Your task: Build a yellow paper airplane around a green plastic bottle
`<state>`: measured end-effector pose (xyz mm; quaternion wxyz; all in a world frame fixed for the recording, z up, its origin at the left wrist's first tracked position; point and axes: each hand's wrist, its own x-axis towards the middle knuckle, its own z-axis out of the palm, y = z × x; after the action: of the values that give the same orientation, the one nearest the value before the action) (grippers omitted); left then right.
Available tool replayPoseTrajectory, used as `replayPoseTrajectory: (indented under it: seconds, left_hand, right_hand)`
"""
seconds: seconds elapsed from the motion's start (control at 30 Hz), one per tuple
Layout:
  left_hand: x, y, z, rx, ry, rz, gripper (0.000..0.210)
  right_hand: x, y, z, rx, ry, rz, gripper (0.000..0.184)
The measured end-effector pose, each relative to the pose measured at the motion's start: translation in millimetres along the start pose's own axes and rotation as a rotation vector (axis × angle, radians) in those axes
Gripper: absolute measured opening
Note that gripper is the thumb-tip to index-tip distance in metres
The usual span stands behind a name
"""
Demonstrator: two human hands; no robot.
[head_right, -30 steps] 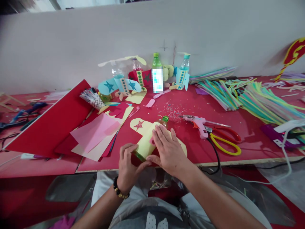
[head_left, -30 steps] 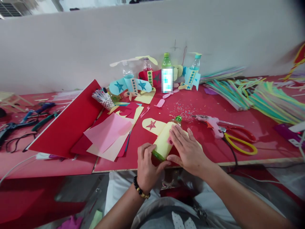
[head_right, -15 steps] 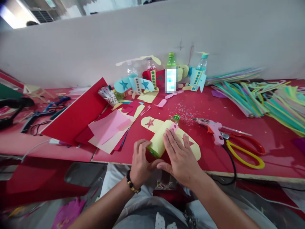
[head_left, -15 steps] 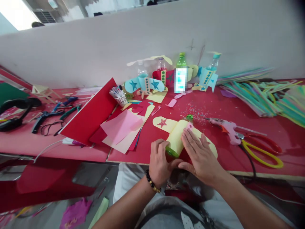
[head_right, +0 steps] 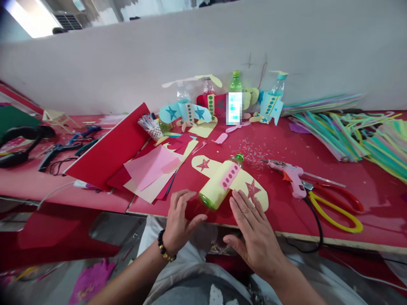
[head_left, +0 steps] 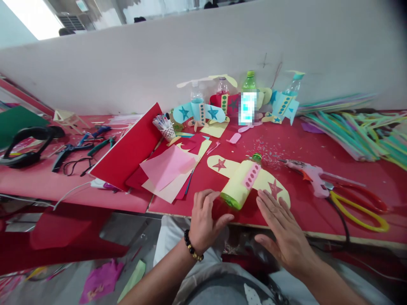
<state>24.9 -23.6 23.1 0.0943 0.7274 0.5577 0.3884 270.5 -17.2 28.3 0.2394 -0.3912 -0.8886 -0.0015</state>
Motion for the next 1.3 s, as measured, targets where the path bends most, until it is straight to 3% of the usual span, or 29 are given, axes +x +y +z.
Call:
replayPoseTrajectory:
  seconds: [0.2, 0.33, 0.4, 0.5, 0.6, 0.73, 0.9, 1.0, 1.17, 1.3]
  left_hand:
    - [0.7, -3.7, 0.2, -0.029, -0.022, 0.008, 0.052]
    - [1.4, -9.9, -3.0, -0.022, -0.03, 0.0, 0.045]
    - [2.5, -13.6, -5.7, -0.013, -0.022, -0.016, 0.037]
    - [11.7, -19.0, -11.1, 0.0, 0.034, -0.019, 0.024]
    - [38.4, -23.0, -18.2, 0.047, 0.093, 0.022, 0.013]
    - [103.2, -24.4, -19.6, 0.141, 0.065, 0.109, 0.011]
    - [192.0, -29.1, 12.8, 0.255, -0.142, 0.154, 0.029]
    - [227.9, -39.1, 42.1, 0.241, -0.215, 0.159, 0.036]
    - [254.5, -57.4, 77.2, 0.177, -0.3, 0.087, 0.027]
    - [256.8, -63.0, 82.1, 0.086, -0.239, -0.043, 0.014]
  right_hand:
    - [-13.9, 10.4, -10.0, 0.112, 0.176, 0.062, 0.063]
    - [-28.9, 29.6, -16.2, 0.151, 0.349, 0.169, 0.022]
    - [-37.9, 40.3, -17.0, 0.147, 0.357, 0.236, 0.008]
    - [-50.2, 54.3, -15.4, 0.142, 0.334, 0.328, 0.01]
    - [-58.4, 63.5, -12.0, 0.152, 0.332, 0.41, 0.015]
    - [-62.4, 67.7, -5.8, 0.192, 0.328, 0.472, 0.015]
    - [-62.8, 64.4, -5.5, 0.245, 0.352, 0.518, 0.016]
    - [-60.4, 63.5, -16.3, 0.231, 0.367, 0.565, 0.015]
    - [-46.7, 86.8, -43.5, 0.034, 0.437, 0.614, 0.01]
    - [-33.4, 129.8, -52.9, -0.188, 0.378, 0.668, 0.026]
